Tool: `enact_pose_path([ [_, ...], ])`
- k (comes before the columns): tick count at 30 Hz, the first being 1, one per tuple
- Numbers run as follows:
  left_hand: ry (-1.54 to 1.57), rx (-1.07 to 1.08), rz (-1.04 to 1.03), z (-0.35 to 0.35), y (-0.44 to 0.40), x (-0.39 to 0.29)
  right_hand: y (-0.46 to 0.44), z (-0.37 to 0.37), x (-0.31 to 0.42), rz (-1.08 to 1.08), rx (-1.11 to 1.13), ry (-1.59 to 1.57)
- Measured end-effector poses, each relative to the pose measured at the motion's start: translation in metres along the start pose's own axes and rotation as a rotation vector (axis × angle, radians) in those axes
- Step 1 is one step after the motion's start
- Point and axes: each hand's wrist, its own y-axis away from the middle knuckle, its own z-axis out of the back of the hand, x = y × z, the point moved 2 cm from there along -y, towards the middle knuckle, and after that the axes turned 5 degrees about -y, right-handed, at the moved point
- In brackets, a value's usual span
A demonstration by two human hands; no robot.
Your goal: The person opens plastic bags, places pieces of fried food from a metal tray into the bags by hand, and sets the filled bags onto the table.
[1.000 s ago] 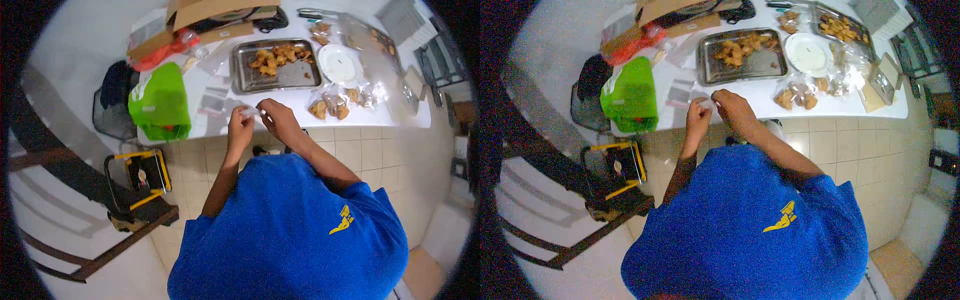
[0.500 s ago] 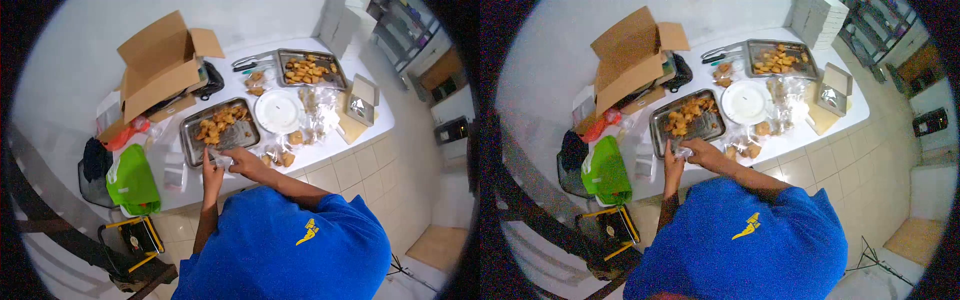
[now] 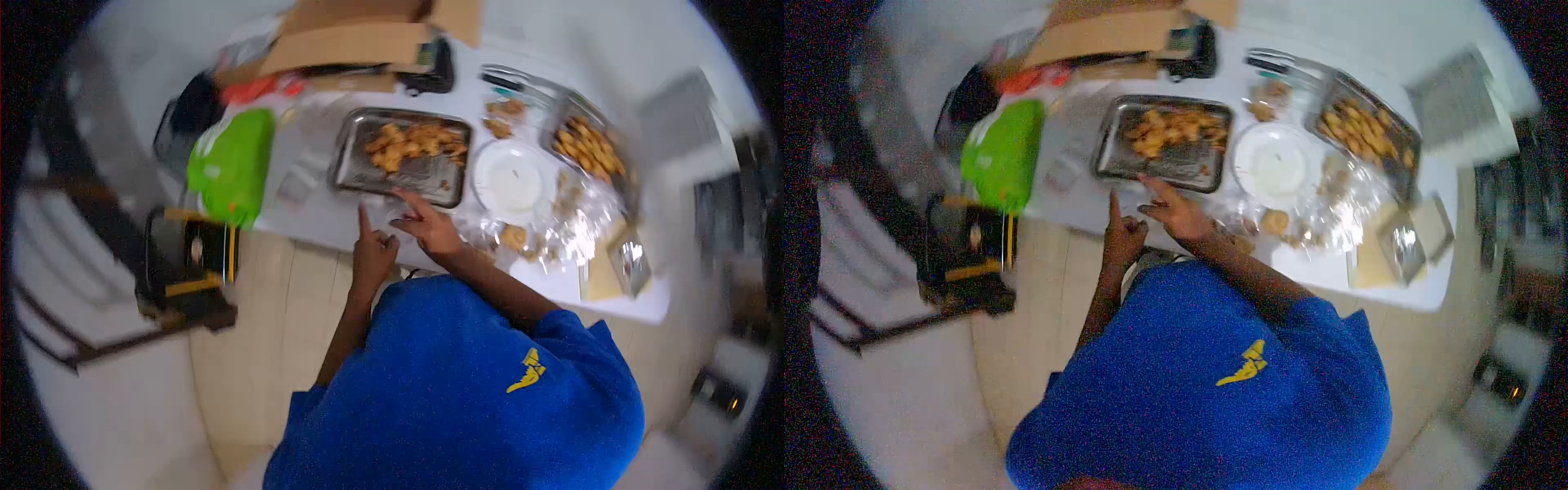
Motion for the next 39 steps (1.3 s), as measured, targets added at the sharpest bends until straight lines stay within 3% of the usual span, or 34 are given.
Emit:
enact_pose_path([
  [1, -0.038, -0.021, 0.052, 0.004, 0.005, -0.002, -0.002, -0.005, 0.000, 0.078, 0.040, 0.124],
  [4, -0.115, -0.115, 0.061, 0.020, 0.017, -0.005, -0.014, -0.016, 0.005, -0.106, 0.102, 0.019],
  [7, -0.112, -0.186, 0.100, 0.029, 0.029, -0.013, -0.022, -0.031, 0.005, 0.121, 0.145, 0.129],
  [8, -0.111, -0.200, 0.115, 0.030, 0.035, -0.014, -0.021, -0.036, 0.005, -0.134, 0.295, -0.124],
  [13, 0.059, -0.356, 0.046, 0.047, 0.063, -0.003, -0.039, -0.064, 0.006, -0.185, 0.443, -0.226],
  [14, 0.101, -0.500, 0.073, 0.050, 0.072, 0.016, -0.044, -0.065, 0.011, -0.193, 0.471, -0.220],
  [17, -0.245, -0.895, 0.156, 0.066, 0.086, 0.064, -0.057, -0.066, 0.023, -0.159, 0.479, -0.263],
  [20, 0.349, -0.781, 0.268, 0.048, 0.077, 0.133, -0.065, -0.069, 0.025, -0.170, 0.511, -0.266],
  [23, 1.091, -0.491, 0.368, 0.051, 0.070, 0.127, -0.068, -0.073, 0.016, -0.196, 0.558, -0.296],
  [27, 0.810, -0.401, 0.381, 0.064, 0.060, 0.146, -0.072, -0.078, 0.010, -0.309, 0.639, -0.230],
  [28, 0.774, -0.494, 0.312, 0.069, 0.059, 0.149, -0.071, -0.079, 0.008, -0.283, 0.619, -0.233],
  [31, -0.105, -0.787, 0.185, 0.088, 0.058, 0.118, -0.075, -0.085, 0.009, -0.137, 0.565, -0.176],
  [32, -0.217, -0.738, 0.140, 0.087, 0.057, 0.119, -0.078, -0.086, 0.013, -0.051, 0.550, -0.110],
  [35, -0.223, -0.474, -0.092, 0.097, 0.048, 0.069, -0.086, -0.090, 0.025, 0.130, 0.528, 0.068],
  [39, -0.136, -0.507, -0.254, 0.083, 0.028, 0.072, -0.101, -0.088, 0.062, 0.161, 0.587, 0.099],
])
